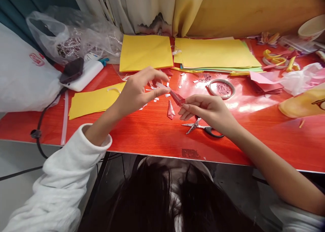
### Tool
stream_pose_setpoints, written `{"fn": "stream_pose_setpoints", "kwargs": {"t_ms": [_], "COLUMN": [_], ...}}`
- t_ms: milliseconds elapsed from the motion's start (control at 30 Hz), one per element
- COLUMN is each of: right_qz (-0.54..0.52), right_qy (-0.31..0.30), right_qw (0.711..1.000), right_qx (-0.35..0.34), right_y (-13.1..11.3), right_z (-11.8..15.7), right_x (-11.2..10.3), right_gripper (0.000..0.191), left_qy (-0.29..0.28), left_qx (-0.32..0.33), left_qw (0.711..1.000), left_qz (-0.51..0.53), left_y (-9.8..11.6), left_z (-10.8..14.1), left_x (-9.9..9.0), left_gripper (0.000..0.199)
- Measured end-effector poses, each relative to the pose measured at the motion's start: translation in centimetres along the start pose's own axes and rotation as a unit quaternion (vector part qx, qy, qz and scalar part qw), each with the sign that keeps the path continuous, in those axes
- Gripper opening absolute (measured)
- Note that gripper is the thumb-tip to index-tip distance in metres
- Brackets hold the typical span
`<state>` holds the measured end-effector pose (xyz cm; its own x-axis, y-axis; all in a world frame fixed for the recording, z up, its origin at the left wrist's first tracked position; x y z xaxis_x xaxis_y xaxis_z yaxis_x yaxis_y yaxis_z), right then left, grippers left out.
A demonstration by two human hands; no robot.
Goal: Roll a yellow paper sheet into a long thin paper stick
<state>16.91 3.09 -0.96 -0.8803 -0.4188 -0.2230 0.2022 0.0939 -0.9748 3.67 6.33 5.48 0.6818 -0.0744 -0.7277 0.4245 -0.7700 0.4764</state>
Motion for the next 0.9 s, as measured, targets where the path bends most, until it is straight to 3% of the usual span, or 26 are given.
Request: {"fn": "stream_pose_setpoints", "kwargs": {"t_ms": [100,267,367,500,567,633,700,767,833,900], "right_qz": [0.003,-0.002,-0.024,-0.069,-0.084,-0.088,-0.087,-0.094,-0.113,-0.144], "right_qy": [-0.003,0.012,0.037,0.079,0.079,0.061,0.039,0.016,-0.010,-0.041], "right_qw": [1.000,1.000,0.998,0.992,0.988,0.983,0.977,0.970,0.961,0.950], "right_qx": [0.008,0.026,0.034,0.069,0.104,0.149,0.191,0.224,0.250,0.275], "right_y": [0.3,0.5,0.9,2.5,3.5,4.4,5.1,5.4,5.6,5.8], "right_z": [-0.1,-0.2,-0.4,-0.6,-0.7,-0.6,-0.3,0.0,0.3,0.6], "right_x": [0.0,-0.4,-1.2,-2.4,-2.5,-2.0,-1.4,-0.7,0.0,0.7], "right_gripper": [0.012,0.012,0.014,0.017,0.017,0.015,0.015,0.017,0.019,0.018], "left_qy": [0.018,0.084,0.062,0.008,0.044,0.049,-0.012,-0.109,-0.177,-0.206], "left_qx": [-0.016,-0.146,-0.171,-0.175,-0.124,-0.042,0.009,0.046,0.069,0.079], "left_qw": [1.000,0.984,0.964,0.952,0.957,0.966,0.967,0.956,0.940,0.929], "left_qz": [-0.018,-0.063,-0.195,-0.252,-0.260,-0.252,-0.253,-0.269,-0.285,-0.296], "left_y": [-0.3,-4.8,-7.1,-9.7,-8.6,-6.1,-4.1,-2.9,-2.5,-2.7], "left_z": [-0.1,0.3,0.8,1.4,1.2,0.8,0.5,0.6,1.1,1.4], "left_x": [-0.1,-3.5,-4.0,-2.1,-1.8,-0.7,1.6,4.5,6.7,7.7], "left_gripper": [0.020,0.030,0.019,0.017,0.018,0.019,0.023,0.033,0.042,0.045]}}
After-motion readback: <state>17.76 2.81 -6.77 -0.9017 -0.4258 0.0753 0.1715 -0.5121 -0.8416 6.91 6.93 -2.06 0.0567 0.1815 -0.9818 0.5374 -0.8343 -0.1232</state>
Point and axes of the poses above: each hand's wrist, its own z-axis away from the middle knuckle, its own x-axis out of the palm, y = z × x, the point moved 10 cm from there along -z, towards the middle knuckle, and after that the axes turned 4 degrees about -y, right-handed, at the moved point
